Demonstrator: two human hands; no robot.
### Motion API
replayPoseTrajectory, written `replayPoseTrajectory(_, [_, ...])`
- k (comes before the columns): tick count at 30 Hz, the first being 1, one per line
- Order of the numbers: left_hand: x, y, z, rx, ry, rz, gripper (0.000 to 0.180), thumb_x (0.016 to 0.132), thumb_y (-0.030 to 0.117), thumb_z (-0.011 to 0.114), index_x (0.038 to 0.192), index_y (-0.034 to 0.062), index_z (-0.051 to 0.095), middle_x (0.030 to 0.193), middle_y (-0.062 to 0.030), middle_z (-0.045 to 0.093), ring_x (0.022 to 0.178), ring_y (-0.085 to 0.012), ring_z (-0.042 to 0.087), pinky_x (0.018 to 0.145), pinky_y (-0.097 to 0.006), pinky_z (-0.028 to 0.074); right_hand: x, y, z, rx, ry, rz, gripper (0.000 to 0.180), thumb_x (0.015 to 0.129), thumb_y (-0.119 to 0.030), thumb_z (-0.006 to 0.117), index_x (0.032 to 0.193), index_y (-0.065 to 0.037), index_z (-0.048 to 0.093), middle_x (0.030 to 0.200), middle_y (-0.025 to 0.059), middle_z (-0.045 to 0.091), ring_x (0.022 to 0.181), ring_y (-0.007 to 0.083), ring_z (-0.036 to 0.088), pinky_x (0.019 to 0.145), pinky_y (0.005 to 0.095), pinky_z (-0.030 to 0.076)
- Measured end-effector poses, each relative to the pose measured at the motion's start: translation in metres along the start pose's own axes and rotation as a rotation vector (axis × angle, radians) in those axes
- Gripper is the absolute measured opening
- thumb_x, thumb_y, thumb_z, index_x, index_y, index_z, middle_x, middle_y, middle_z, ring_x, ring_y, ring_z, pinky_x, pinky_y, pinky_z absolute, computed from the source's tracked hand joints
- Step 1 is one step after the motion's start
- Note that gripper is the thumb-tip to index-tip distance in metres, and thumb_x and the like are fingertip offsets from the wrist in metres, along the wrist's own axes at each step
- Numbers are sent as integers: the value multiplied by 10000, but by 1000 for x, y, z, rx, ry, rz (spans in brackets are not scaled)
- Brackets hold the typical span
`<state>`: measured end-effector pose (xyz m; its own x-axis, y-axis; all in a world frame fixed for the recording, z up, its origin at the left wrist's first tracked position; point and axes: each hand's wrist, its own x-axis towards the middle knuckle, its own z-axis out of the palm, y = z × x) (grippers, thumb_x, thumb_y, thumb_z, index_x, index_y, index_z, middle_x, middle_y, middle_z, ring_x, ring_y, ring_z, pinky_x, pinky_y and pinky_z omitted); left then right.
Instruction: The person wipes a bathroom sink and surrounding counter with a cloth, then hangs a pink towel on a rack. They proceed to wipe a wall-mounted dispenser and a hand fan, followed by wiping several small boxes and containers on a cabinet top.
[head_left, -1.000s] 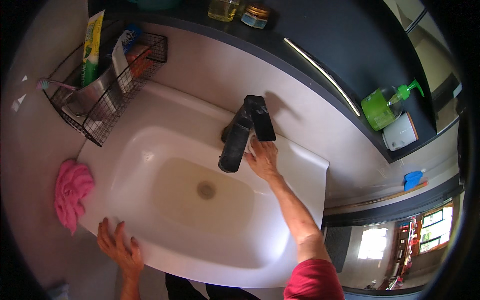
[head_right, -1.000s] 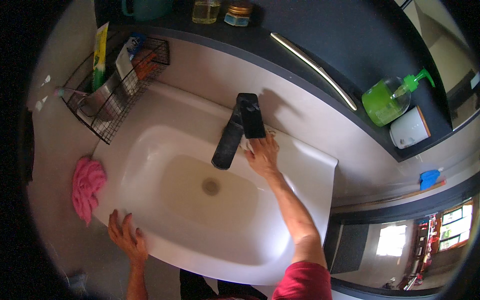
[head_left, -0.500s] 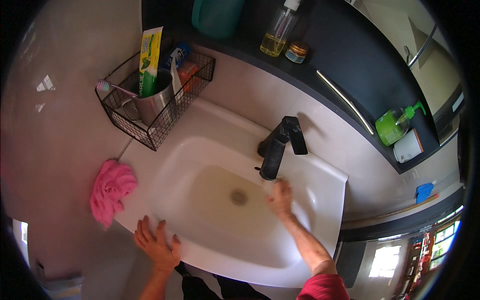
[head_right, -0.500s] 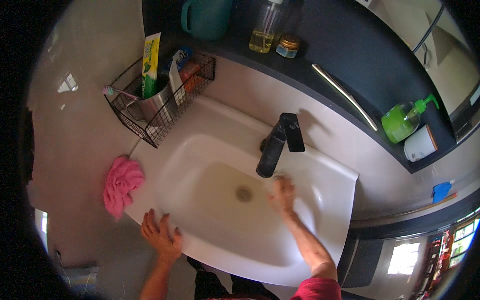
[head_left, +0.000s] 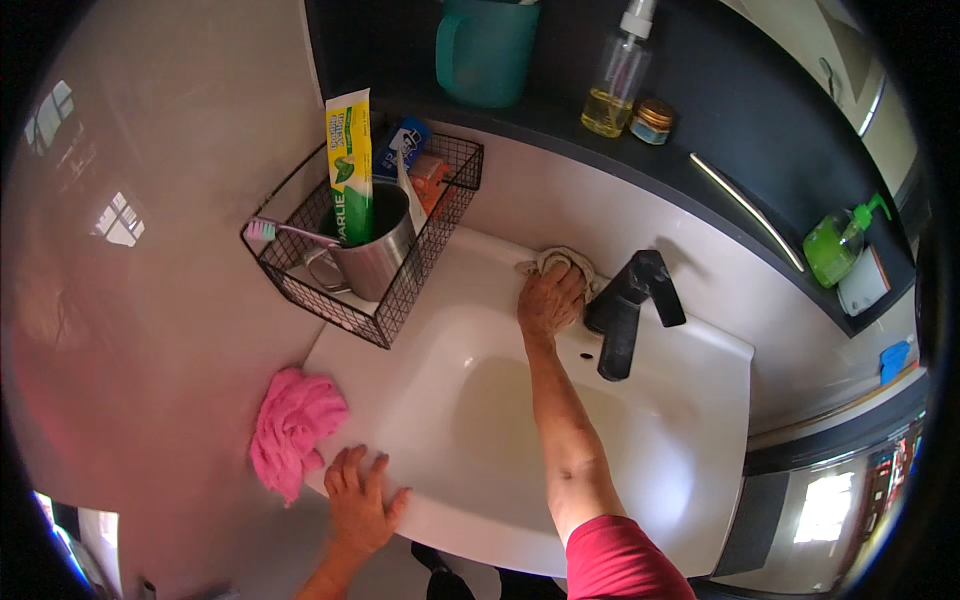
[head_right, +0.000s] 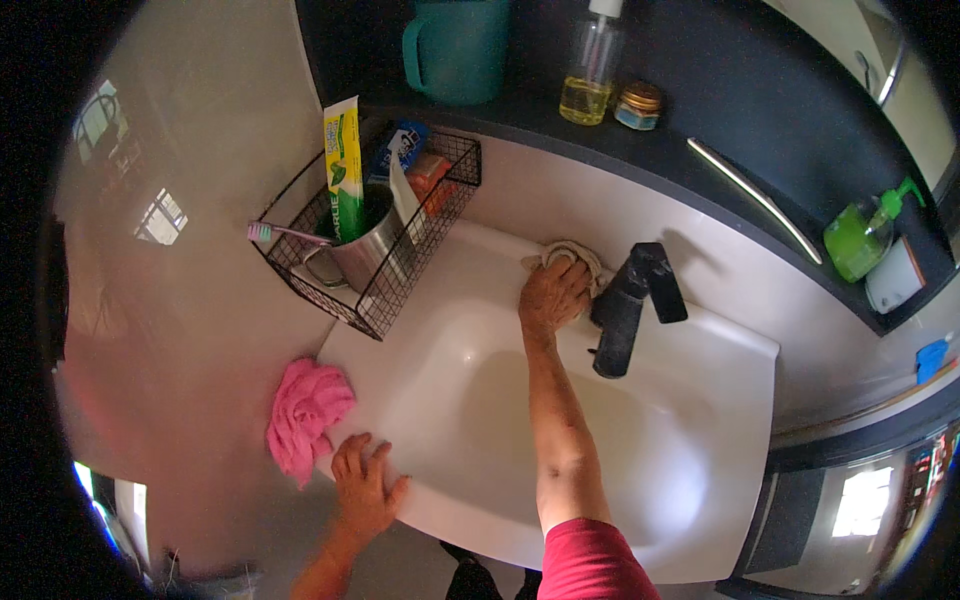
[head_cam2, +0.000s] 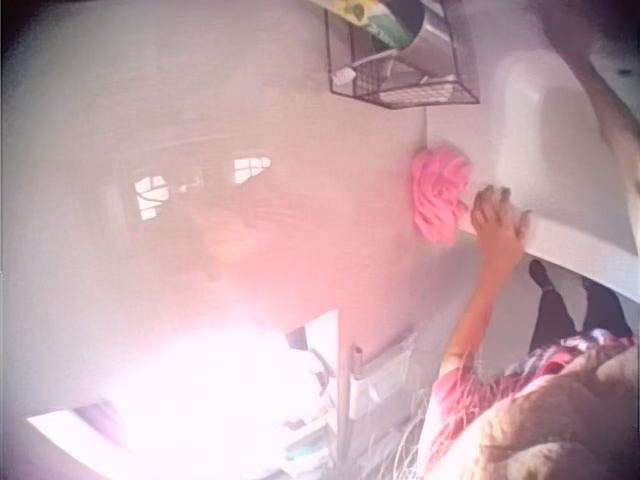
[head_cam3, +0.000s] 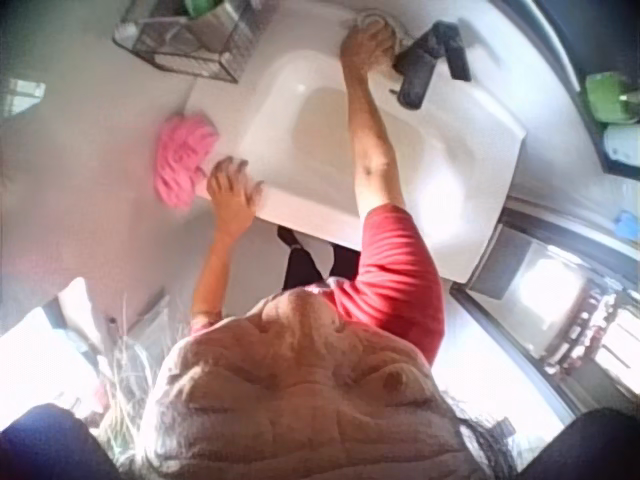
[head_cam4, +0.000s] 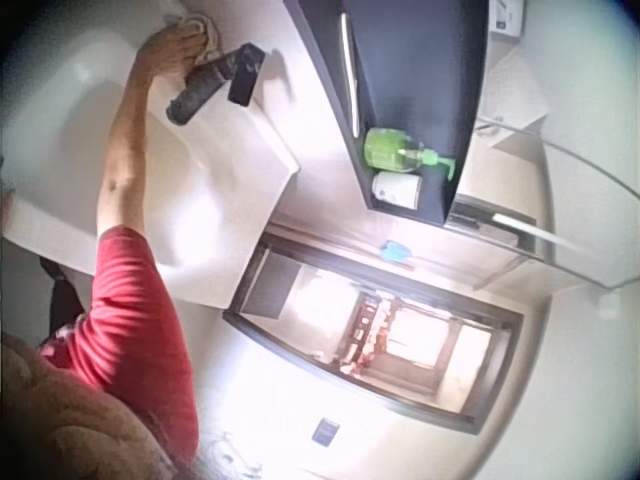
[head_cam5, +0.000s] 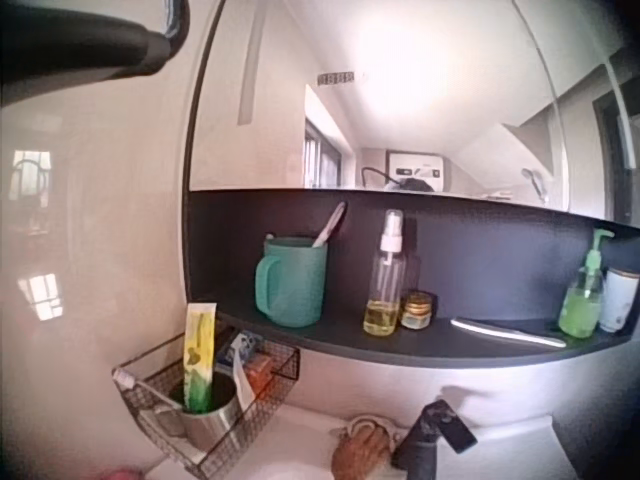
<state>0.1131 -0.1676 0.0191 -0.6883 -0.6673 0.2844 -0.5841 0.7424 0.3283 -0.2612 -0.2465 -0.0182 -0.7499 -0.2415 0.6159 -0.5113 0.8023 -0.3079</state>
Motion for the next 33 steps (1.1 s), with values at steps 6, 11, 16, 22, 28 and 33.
replayPoseTrajectory(6, [5, -4, 5, 15, -26, -58, 484, 716, 352, 615, 1111, 83, 539, 1204, -180, 420, 1117, -393, 373, 928, -516, 284, -3, -61, 35, 238, -131, -411, 359, 719, -107, 630, 1032, -8, 484, 1067, 158, 512, 1000, 307, 482, 817, 428, 399])
replayPoseTrajectory(11, [5, -7, 10, 29, -34, -80, 483, 695, 404, 625, 1083, 123, 571, 1206, -160, 425, 1083, -381, 398, 895, -508, 303, -6, -113, 58, 249, -238, -579, 415, 802, -262, 563, 1154, -52, 498, 1133, 131, 509, 1065, 302, 457, 874, 426, 367])
replayPoseTrajectory(16, [7, -6, 11, 11, -50, -106, 513, 614, 343, 663, 1067, 118, 579, 1211, -167, 427, 1113, -386, 390, 932, -502, 291, -12, -151, 71, 174, -388, -571, 438, 783, -297, 570, 1147, -69, 487, 1112, 123, 519, 1062, 292, 464, 885, 423, 354])
replayPoseTrajectory(22, [10, -1, 4, 22, -57, -117, 507, 621, 326, 668, 1067, 105, 572, 1214, -172, 424, 1117, -382, 384, 934, -504, 284, -27, -156, 70, 259, -454, -651, 365, 756, -249, 568, 1070, -80, 494, 1056, 125, 532, 1026, 293, 488, 863, 435, 366])
replayPoseTrajectory(28, [10, 1, 6, 1, -69, -127, 575, 658, 352, 656, 1144, 82, 509, 1233, -194, 402, 1139, -401, 359, 937, -522, 270, -75, -142, 45, 486, -717, -876, 293, 729, -201, 566, 994, -92, 501, 999, 126, 545, 991, 294, 511, 842, 446, 377])
replayPoseTrajectory(33, [-1, -4, 14, 26, 73, -136, 720, 695, 391, 637, 1274, 51, 378, 1315, -240, 325, 1195, -454, 303, 976, -574, 223, -148, -151, -46, 1192, -917, -971, 268, 643, -132, 583, 900, -121, 507, 945, 103, 568, 1001, 310, 520, 884, 516, 319])
